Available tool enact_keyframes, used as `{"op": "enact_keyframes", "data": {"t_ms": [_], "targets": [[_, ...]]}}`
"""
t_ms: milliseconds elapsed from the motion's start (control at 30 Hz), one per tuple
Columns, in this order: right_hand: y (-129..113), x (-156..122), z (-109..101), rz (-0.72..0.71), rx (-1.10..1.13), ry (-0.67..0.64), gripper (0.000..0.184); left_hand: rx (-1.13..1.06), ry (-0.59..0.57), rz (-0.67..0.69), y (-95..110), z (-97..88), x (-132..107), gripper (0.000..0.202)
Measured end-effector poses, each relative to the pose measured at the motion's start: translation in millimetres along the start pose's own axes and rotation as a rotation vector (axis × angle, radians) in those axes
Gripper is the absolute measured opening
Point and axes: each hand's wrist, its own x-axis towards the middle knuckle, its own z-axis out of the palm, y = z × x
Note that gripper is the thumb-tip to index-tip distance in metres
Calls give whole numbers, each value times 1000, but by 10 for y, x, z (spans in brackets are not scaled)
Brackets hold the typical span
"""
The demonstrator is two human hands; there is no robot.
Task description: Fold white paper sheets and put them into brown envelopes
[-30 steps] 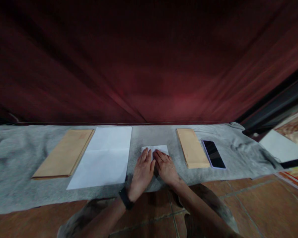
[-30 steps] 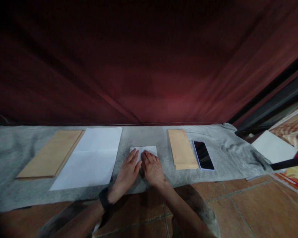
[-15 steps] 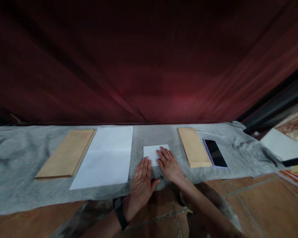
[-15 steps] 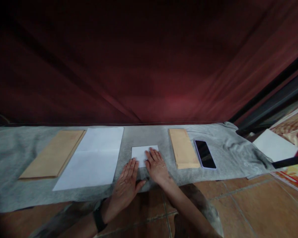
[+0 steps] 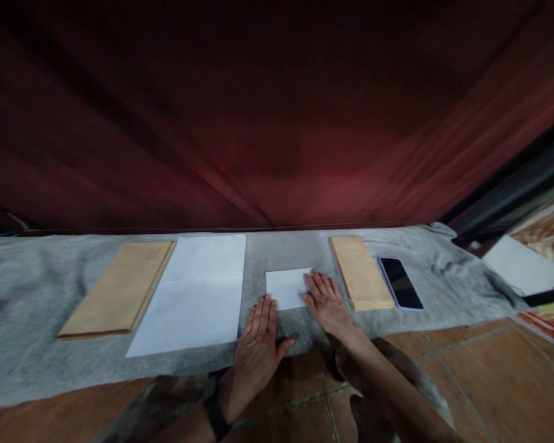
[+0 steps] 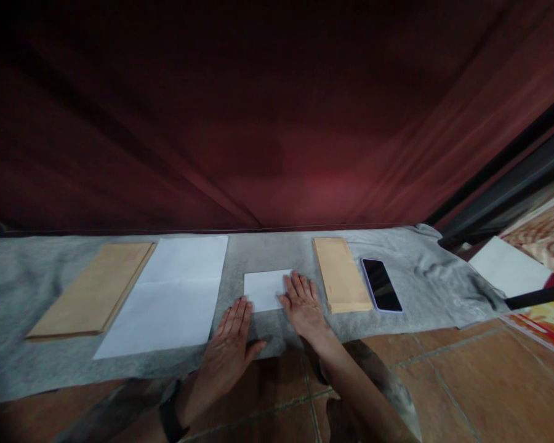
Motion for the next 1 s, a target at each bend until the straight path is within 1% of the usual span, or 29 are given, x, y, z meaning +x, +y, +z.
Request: {"op": "enact_keyframes", "data": {"t_ms": [100,167,333,433,533,667,867,1000], "targets": [[-57,25,-57,-20,20,41,57,-14,7,1,2,24,1,90],[-148,47,-92,-93,46,47,55,-19,10,-8,6,48,2,89],[-425,93,-120,-360,138,-34,49,-9,-13,-14,11,76,9,87],[-525,128,-96,-438,170,-93,48,1,-23,-12,16,73,11,86],[-571,178,-58,-418,179,-103,48,27,-28,-11,21,71,8,85],[-604,250,-13,-367,170,-69,47,52,-47,-10,20,51,8,85],[-630,334,50,-285,128,-34,47,-11,-81,4,4,-48,44,73],[-558,349,19,-241,114,-52,48,-109,-92,4,-100,-91,148,60]]}}
